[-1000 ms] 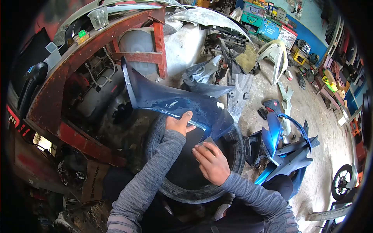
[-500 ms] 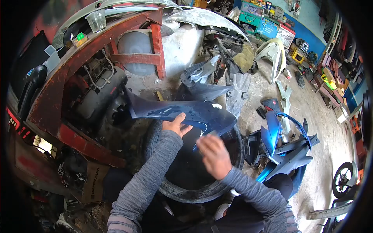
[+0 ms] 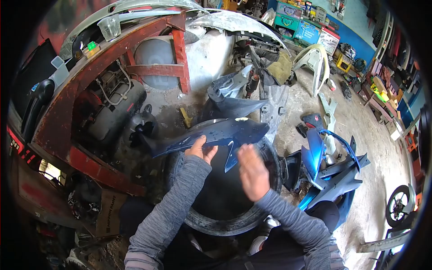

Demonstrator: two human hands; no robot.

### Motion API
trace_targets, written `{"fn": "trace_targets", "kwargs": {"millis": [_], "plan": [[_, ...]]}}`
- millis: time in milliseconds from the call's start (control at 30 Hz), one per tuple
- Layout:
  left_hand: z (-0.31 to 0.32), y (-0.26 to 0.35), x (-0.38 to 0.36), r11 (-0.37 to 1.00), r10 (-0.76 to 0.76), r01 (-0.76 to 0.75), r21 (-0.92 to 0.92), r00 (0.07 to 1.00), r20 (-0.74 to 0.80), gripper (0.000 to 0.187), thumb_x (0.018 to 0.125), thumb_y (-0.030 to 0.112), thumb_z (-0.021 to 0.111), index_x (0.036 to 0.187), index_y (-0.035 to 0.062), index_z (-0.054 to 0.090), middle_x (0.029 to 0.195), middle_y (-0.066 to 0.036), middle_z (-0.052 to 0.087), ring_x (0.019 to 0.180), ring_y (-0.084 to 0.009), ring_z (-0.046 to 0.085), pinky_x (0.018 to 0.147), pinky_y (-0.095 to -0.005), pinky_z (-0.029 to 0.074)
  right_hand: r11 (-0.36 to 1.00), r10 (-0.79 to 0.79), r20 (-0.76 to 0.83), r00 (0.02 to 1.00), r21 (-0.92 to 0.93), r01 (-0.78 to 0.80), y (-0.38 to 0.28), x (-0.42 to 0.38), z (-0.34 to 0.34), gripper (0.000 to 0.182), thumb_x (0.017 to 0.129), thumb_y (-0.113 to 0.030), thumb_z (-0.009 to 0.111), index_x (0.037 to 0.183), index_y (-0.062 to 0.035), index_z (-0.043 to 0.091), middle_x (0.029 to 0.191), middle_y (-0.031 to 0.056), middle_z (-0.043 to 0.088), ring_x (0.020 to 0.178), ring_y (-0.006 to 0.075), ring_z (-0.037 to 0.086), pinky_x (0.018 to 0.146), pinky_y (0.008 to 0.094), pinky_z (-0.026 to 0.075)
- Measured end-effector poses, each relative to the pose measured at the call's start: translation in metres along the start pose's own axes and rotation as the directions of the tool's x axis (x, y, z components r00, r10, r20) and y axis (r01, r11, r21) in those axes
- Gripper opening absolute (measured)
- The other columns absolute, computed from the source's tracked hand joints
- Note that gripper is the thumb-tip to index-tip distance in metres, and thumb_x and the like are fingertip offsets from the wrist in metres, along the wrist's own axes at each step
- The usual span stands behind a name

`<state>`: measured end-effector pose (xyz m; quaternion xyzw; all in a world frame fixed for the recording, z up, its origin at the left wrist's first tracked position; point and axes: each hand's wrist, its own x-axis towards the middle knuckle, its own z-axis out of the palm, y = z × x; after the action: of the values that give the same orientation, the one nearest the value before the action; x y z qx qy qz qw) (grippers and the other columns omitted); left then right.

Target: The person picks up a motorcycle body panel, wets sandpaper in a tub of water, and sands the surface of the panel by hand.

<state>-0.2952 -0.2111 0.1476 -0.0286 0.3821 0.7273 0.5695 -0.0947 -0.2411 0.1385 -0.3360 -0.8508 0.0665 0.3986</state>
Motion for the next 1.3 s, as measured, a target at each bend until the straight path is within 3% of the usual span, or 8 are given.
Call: {"fn": "trace_targets", "kwargs": {"millis": [500, 567, 700, 833, 967, 1067, 1233, 1300], "plan": [[0.007, 0.006, 0.003, 0.999, 0.024, -0.026, -0.026, 0.997, -0.073, 0.032, 0.087, 0.005, 0.071, 0.114, -0.0017, 0.056, 0.111, -0.017, 0.058, 0.103, -0.0316, 0.061, 0.078, -0.0424, 0.062, 1.0, 0.006, 0.006, 1.0, 0.014, -0.006, -0.008, 0.006, -0.001, 0.057, 0.079, -0.001, 0.064, 0.135, -0.0006, 0.058, 0.141, 0.0198, 0.054, 0.138, 0.0374, 0.046, 0.116, 0.0507, 0.035], [0.007, 0.004, 0.006, 0.999, 0.044, -0.046, -0.02, 0.997, -0.063, 0.032, 0.087, 0.005, 0.071, 0.114, -0.0017, 0.056, 0.111, -0.017, 0.058, 0.103, -0.0314, 0.061, 0.078, -0.0427, 0.062, 0.976, -0.215, 0.116, 0.97, 0.061, 0.209, -0.024, -0.002, -0.003, 0.057, 0.079, -0.001, 0.062, 0.136, 0.0001, 0.057, 0.142, 0.0205, 0.054, 0.139, 0.0388, 0.044, 0.115, 0.0504, 0.035], [0.006, 0.006, 0.005, 0.999, 0.03, -0.032, -0.022, 0.995, -0.093, 0.031, 0.087, 0.005, 0.071, 0.113, -0.0012, 0.056, 0.112, -0.017, 0.057, 0.104, -0.0311, 0.061, 0.08, -0.0438, 0.062, 1.0, -0.029, -0.008, 1.0, 0.004, 0.029, -0.001, 0.009, 0.0, 0.057, 0.075, 0.002, 0.062, 0.132, 0.0018, 0.059, 0.14, 0.0216, 0.055, 0.138, 0.0411, 0.044, 0.116, 0.0531, 0.034], [0.007, 0.008, 0.008, 1.0, 0.023, -0.023, -0.004, 0.997, -0.077, 0.034, 0.087, 0.006, 0.072, 0.115, -0.0014, 0.055, 0.113, -0.018, 0.056, 0.105, -0.0324, 0.06, 0.08, -0.0442, 0.062, 0.97, -0.237, 0.094, 0.967, 0.083, 0.229, -0.022, -0.002, 0.0, 0.055, 0.078, 0.002, 0.061, 0.132, 0.0023, 0.058, 0.14, 0.0212, 0.055, 0.139, 0.0426, 0.043, 0.114, 0.0529, 0.036], [0.011, 0.007, 0.003, 1.0, 0.016, -0.019, -0.025, 0.994, -0.109, 0.036, 0.087, 0.007, 0.072, 0.117, -0.0019, 0.054, 0.114, -0.019, 0.056, 0.105, -0.0339, 0.06, 0.08, -0.0436, 0.062, 0.999, -0.034, -0.017, 0.999, -0.005, 0.034, -0.006, 0.008, -0.002, 0.055, 0.076, 0.0, 0.064, 0.131, 0.0003, 0.061, 0.141, 0.0186, 0.055, 0.139, 0.04, 0.044, 0.115, 0.0516, 0.036], [0.009, 0.005, 0.009, 0.999, 0.045, -0.043, 0.026, 0.997, -0.056, 0.038, 0.086, 0.007, 0.072, 0.118, -0.0022, 0.054, 0.113, -0.02, 0.056, 0.105, -0.035, 0.06, 0.08, -0.043, 0.062, 0.969, -0.243, 0.105, 0.964, 0.062, 0.238, -0.029, 0.002, -0.006, 0.053, 0.078, 0.001, 0.062, 0.131, 0.0018, 0.06, 0.14, 0.0207, 0.056, 0.137, 0.0412, 0.046, 0.114, 0.0506, 0.037], [0.008, 0.004, 0.008, 0.999, 0.027, -0.029, -0.019, 0.997, -0.068, 0.036, 0.088, 0.008, 0.071, 0.117, -0.0029, 0.054, 0.113, -0.021, 0.056, 0.107, -0.0348, 0.06, 0.08, -0.0427, 0.062, 0.999, -0.002, -0.008, 1.0, -0.035, 0.002, -0.009, 0.013, -0.009, 0.055, 0.077, -0.001, 0.064, 0.131, -0.0008, 0.061, 0.142, 0.0181, 0.054, 0.14, 0.0391, 0.043, 0.116, 0.0515, 0.035], [0.009, 0.006, 0.008, 1.0, 0.03, -0.03, 0.009, 0.998, -0.062, 0.035, 0.088, 0.008, 0.071, 0.117, -0.0032, 0.055, 0.114, -0.021, 0.056, 0.106, -0.0348, 0.06, 0.08, -0.0426, 0.062, 0.983, -0.184, 0.12, 0.976, 0.039, 0.18, -0.031, 0.007, -0.012, 0.052, 0.079, 0.001, 0.062, 0.131, 0.0007, 0.061, 0.142, 0.0202, 0.054, 0.139, 0.0398, 0.043, 0.114, 0.0489, 0.037]]}}
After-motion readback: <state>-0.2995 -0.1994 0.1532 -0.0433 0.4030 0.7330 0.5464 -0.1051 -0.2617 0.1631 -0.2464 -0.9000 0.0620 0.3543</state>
